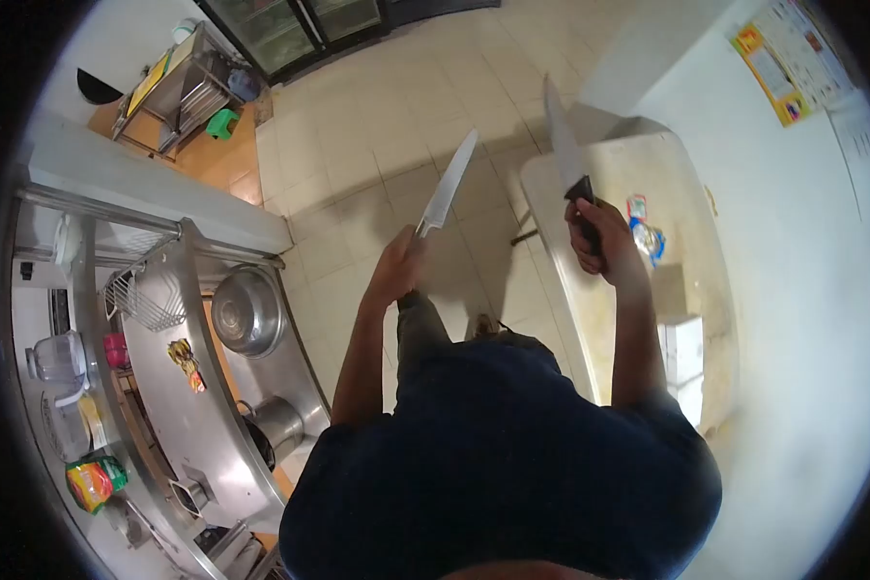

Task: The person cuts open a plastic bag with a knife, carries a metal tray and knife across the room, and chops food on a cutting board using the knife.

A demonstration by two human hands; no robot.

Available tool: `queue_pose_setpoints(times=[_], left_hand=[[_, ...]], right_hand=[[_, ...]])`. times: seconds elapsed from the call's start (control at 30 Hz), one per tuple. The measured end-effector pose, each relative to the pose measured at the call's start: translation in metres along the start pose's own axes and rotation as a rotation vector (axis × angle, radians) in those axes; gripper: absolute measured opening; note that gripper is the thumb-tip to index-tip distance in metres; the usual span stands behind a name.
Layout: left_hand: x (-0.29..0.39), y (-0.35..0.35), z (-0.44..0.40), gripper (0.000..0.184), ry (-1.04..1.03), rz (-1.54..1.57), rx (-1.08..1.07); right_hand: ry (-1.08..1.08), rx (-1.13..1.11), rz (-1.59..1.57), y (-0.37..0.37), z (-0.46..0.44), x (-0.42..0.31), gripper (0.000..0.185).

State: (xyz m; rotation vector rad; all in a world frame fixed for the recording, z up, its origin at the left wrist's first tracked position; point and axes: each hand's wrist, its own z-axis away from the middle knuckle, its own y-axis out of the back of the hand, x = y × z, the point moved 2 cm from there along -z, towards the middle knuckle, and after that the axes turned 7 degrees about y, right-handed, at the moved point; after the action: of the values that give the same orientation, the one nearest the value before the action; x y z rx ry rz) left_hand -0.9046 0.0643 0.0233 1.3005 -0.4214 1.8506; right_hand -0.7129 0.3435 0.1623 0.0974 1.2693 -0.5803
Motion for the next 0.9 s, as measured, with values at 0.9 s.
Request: queue_pose_setpoints(times=[0.9], left_hand=[[-0.017,0.382,-0.264,0.025,0.246,-0.259,0.390]], right_hand=[[-0.277,-0.243,0.262,-0.258,-0.492,0.028,0.055]])
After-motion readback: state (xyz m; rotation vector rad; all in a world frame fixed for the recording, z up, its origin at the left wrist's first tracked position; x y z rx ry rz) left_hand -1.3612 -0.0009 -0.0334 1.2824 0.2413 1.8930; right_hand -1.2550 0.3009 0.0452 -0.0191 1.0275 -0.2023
